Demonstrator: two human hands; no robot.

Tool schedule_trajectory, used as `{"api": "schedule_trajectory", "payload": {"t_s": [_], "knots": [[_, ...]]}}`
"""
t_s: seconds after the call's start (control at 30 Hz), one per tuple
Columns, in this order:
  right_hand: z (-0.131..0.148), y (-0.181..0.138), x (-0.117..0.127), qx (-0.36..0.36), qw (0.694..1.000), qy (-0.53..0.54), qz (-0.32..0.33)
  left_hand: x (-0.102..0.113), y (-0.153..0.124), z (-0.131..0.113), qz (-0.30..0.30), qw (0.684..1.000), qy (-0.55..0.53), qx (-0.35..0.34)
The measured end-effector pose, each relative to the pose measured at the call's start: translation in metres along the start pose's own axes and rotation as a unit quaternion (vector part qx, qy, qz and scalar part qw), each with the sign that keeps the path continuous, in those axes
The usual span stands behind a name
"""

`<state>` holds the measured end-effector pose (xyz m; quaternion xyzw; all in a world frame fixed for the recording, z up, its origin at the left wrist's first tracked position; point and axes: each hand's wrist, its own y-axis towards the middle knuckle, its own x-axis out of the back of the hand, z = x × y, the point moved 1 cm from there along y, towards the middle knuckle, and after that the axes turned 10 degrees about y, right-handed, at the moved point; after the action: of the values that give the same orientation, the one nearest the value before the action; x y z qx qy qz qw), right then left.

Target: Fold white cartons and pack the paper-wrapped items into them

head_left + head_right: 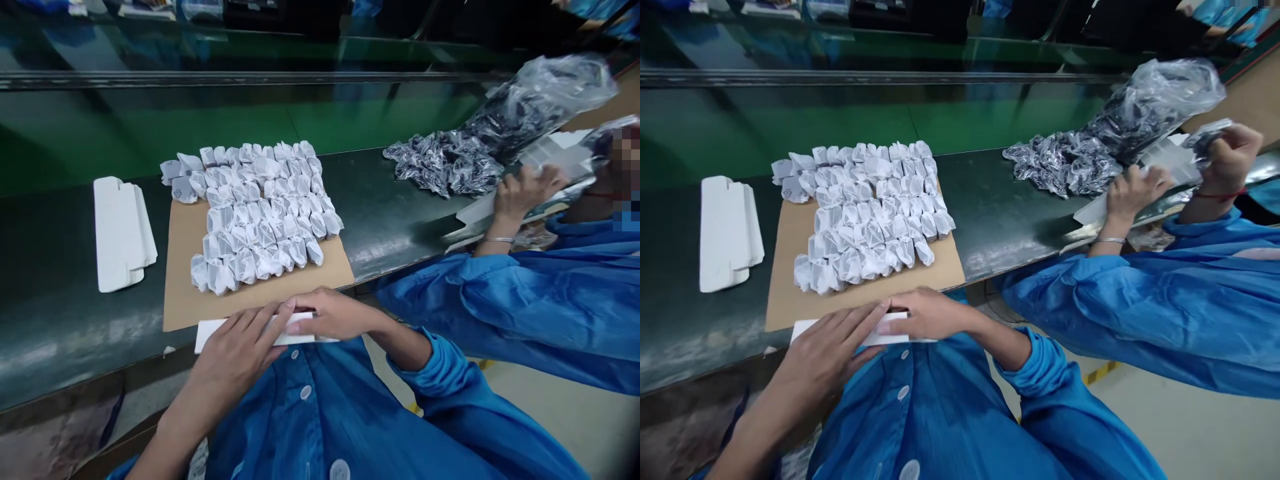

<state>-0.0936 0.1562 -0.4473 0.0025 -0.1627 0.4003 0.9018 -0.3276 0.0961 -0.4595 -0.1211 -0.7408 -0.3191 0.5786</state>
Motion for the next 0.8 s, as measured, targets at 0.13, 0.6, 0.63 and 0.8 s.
{"api": "schedule_trajectory", "payload": {"t_s": [0.13,0.6,0.63,0.8], "knots": [[-0.019,0.006,0.020,-0.109,0.928,-0.206,-0.291,-0.017,-0.010,-0.009,0.016,0.992,-0.004,0.125],[-0.052,-0.022,0.028,-0.108,0.904,-0.279,-0.306,-0.047,-0.007,-0.037,-0.038,0.746,-0.582,0.321],[-0.053,-0.021,0.026,-0.095,0.908,-0.283,-0.295,-0.047,-0.005,-0.037,-0.049,0.744,-0.584,0.320],[-0.063,-0.013,0.026,-0.089,0.913,-0.282,-0.281,-0.051,0.001,-0.042,-0.106,0.741,-0.563,0.351]]}}
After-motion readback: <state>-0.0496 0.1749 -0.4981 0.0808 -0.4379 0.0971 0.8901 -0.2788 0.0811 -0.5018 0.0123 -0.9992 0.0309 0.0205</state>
